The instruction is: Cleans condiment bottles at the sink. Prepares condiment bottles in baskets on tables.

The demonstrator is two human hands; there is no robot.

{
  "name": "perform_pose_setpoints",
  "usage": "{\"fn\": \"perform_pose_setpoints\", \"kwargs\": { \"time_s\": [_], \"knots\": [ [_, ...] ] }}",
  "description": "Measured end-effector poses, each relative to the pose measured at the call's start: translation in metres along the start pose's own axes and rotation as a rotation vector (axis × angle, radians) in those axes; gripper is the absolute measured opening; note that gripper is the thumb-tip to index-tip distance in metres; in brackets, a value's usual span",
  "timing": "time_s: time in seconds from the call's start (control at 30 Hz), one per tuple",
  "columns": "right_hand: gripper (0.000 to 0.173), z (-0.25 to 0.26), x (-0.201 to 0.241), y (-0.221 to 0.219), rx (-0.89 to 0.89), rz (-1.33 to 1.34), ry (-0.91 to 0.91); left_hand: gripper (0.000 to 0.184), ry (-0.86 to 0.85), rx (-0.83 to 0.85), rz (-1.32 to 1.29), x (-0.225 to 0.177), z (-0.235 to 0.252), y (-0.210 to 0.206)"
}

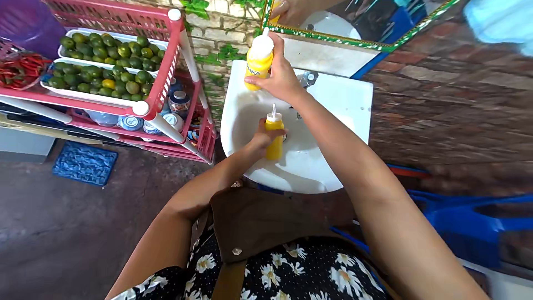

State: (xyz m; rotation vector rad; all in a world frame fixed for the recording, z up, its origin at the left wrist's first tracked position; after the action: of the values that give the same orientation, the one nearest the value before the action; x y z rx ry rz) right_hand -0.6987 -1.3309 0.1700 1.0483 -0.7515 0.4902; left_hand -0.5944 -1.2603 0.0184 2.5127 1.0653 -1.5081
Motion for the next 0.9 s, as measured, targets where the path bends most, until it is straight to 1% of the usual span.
{"fn": "perform_pose_setpoints", "kwargs": {
  "time_s": [0.07, 0.13, 0.2, 0.23, 0.27, 0.33, 0.37, 0.4, 0.43, 0.47, 0.5, 0.53, 0.57, 0.6, 0.63, 0.73, 0.77, 0.8, 0.83, 0.9],
  "knots": [
    [0.106, -0.003, 0.001, 0.003, -0.031, -0.025, -0.006, 0.073, 0.037, -0.018, 0.006, 0.001, 0.007, -0.009],
    [0.108, -0.008, 0.008, 0.010, -0.054, -0.060, -0.037, 0.068, 0.048, -0.022, 0.069, -0.002, 0.011, -0.018],
    [0.101, -0.022, 0.020, 0.023, -0.059, -0.064, -0.067, 0.068, 0.028, -0.054, 0.154, -0.003, 0.018, -0.023],
    [0.092, -0.033, 0.026, 0.034, -0.086, -0.053, -0.078, 0.070, 0.016, -0.071, 0.200, -0.004, 0.021, -0.023],
    [0.078, -0.047, 0.031, 0.049, -0.138, -0.044, -0.081, 0.069, -0.003, -0.095, 0.216, -0.006, 0.026, -0.022],
    [0.046, -0.085, 0.027, 0.079, -0.289, -0.048, -0.111, 0.063, -0.017, -0.114, 0.166, -0.005, 0.037, -0.019],
    [0.037, -0.107, 0.017, 0.090, -0.350, -0.050, -0.186, 0.059, -0.007, -0.106, 0.115, -0.004, 0.041, -0.019],
    [0.033, -0.131, 0.000, 0.095, -0.378, -0.056, -0.309, 0.056, 0.003, -0.078, 0.055, -0.003, 0.043, -0.021],
    [0.032, -0.153, -0.020, 0.092, -0.339, -0.066, -0.460, 0.049, 0.006, -0.051, 0.014, -0.005, 0.043, -0.024],
    [0.033, -0.171, -0.040, 0.083, -0.215, -0.063, -0.598, 0.039, -0.002, -0.034, -0.017, -0.008, 0.043, -0.026],
    [0.039, -0.187, -0.060, 0.066, -0.033, -0.031, -0.697, 0.028, -0.015, -0.015, -0.048, -0.011, 0.042, -0.030],
    [0.050, -0.198, -0.078, 0.046, 0.162, 0.030, -0.767, 0.023, -0.037, 0.012, -0.081, -0.013, 0.041, -0.033],
    [0.065, -0.204, -0.091, 0.027, 0.325, 0.097, -0.797, 0.023, -0.068, 0.026, -0.108, -0.015, 0.042, -0.035],
    [0.078, -0.208, -0.098, 0.010, 0.430, 0.165, -0.801, 0.023, -0.103, 0.021, -0.126, -0.015, 0.042, -0.037],
    [0.084, -0.208, -0.101, -0.002, 0.474, 0.229, -0.793, 0.023, -0.134, -0.006, -0.131, -0.015, 0.042, -0.038],
    [0.085, -0.206, -0.121, -0.018, 0.403, 0.382, -0.750, 0.021, -0.198, -0.105, -0.080, -0.017, 0.043, -0.035],
    [0.086, -0.204, -0.128, -0.019, 0.377, 0.405, -0.754, 0.025, -0.229, -0.094, -0.071, -0.018, 0.044, -0.035],
    [0.087, -0.200, -0.129, -0.019, 0.368, 0.428, -0.772, 0.035, -0.257, -0.047, -0.074, -0.021, 0.046, -0.037],
    [0.085, -0.197, -0.129, -0.018, 0.351, 0.447, -0.796, 0.046, -0.268, 0.001, -0.094, -0.022, 0.046, -0.040],
    [0.078, -0.193, -0.128, -0.016, 0.325, 0.476, -0.847, 0.057, -0.259, 0.101, -0.138, -0.023, 0.045, -0.044]
  ]
}}
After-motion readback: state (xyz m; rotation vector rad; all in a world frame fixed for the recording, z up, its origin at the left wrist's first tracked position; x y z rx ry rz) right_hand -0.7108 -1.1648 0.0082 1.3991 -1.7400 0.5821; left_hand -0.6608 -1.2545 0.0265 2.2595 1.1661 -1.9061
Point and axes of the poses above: each hand's wrist, its own z-axis towards the middle knuckle, its own y-axis out of the back of the hand, x = y × z, the point moved 8 cm from there along z, towards the middle knuckle, and after that the axes turned 3 degrees about x, right-handed, at the moved point
